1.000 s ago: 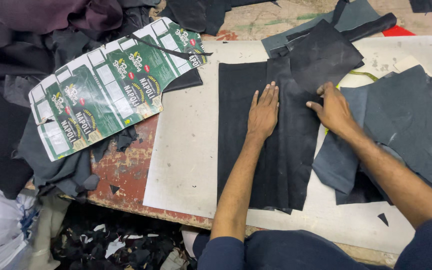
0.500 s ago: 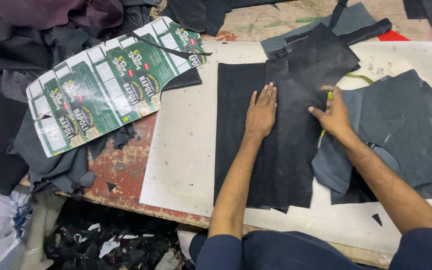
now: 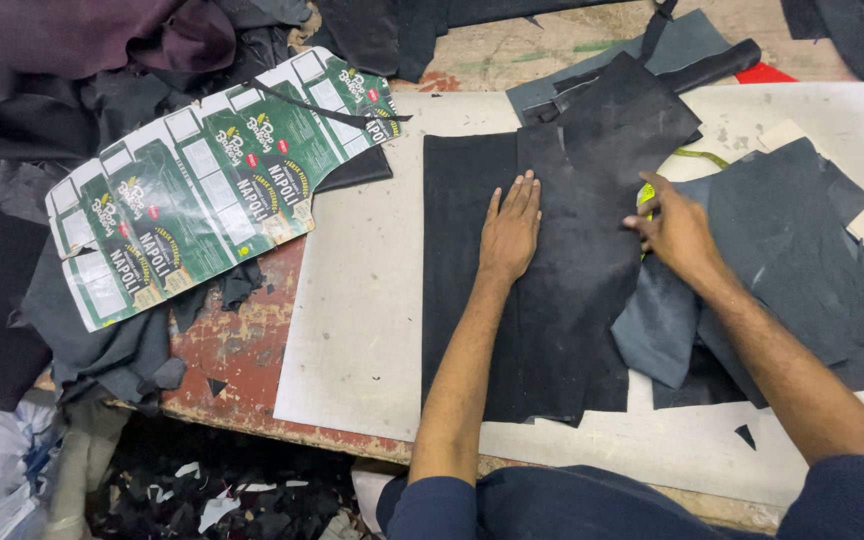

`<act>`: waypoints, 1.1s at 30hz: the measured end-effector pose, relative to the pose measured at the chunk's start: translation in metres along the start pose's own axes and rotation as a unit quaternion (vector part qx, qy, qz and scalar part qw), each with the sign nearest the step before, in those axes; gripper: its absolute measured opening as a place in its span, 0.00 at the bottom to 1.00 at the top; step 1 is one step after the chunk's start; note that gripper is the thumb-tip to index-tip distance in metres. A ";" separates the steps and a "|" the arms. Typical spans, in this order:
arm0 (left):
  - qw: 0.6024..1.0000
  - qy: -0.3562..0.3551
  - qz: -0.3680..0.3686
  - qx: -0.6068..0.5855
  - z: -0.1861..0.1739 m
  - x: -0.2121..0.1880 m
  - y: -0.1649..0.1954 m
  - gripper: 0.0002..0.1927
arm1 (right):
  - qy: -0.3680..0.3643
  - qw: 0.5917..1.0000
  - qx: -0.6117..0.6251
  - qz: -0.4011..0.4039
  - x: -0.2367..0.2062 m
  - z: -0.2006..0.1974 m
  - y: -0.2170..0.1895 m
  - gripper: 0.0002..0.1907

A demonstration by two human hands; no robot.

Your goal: The person lays a dark fabric piece on a table, places a cardboard template on top, and marks the fabric with a pen. They then cut the fabric along the marked lines using shears, remove the template, and measure the cut piece with a tape measure.

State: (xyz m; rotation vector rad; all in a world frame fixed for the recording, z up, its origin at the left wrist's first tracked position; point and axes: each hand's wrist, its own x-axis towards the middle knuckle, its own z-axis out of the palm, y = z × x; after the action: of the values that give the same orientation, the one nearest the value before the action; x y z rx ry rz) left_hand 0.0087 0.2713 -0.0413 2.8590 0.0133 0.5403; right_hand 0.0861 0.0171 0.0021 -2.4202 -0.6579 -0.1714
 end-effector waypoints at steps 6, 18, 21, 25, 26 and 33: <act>1.000 0.008 0.000 -0.028 0.001 0.000 0.000 0.26 | -0.057 0.959 -0.204 -0.191 0.025 -0.059 0.017 0.24; 1.000 0.015 0.005 -0.019 0.000 0.000 0.000 0.26 | -0.113 0.910 -0.285 -0.279 0.106 -0.097 0.058 0.21; 1.000 0.018 0.004 -0.017 0.001 0.000 0.000 0.26 | -0.162 0.926 -0.323 -0.106 0.128 -0.130 0.070 0.17; 1.000 0.006 0.003 -0.030 0.000 0.000 0.000 0.26 | -0.167 0.935 -0.268 -0.162 0.139 -0.156 0.059 0.15; 1.000 0.005 0.003 -0.031 -0.001 0.001 -0.001 0.26 | -0.192 0.936 -0.228 -0.185 0.138 -0.160 0.051 0.15; 0.999 0.008 0.049 -0.022 0.005 0.009 0.003 0.28 | -0.140 0.919 -0.134 -0.344 -0.012 -0.073 -0.030 0.17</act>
State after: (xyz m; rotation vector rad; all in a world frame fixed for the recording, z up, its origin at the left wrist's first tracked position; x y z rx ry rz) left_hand 0.0189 0.2683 -0.0416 2.8241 -0.1339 0.5751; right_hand 0.0638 -0.0110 0.0731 -2.3783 -1.7056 -0.2100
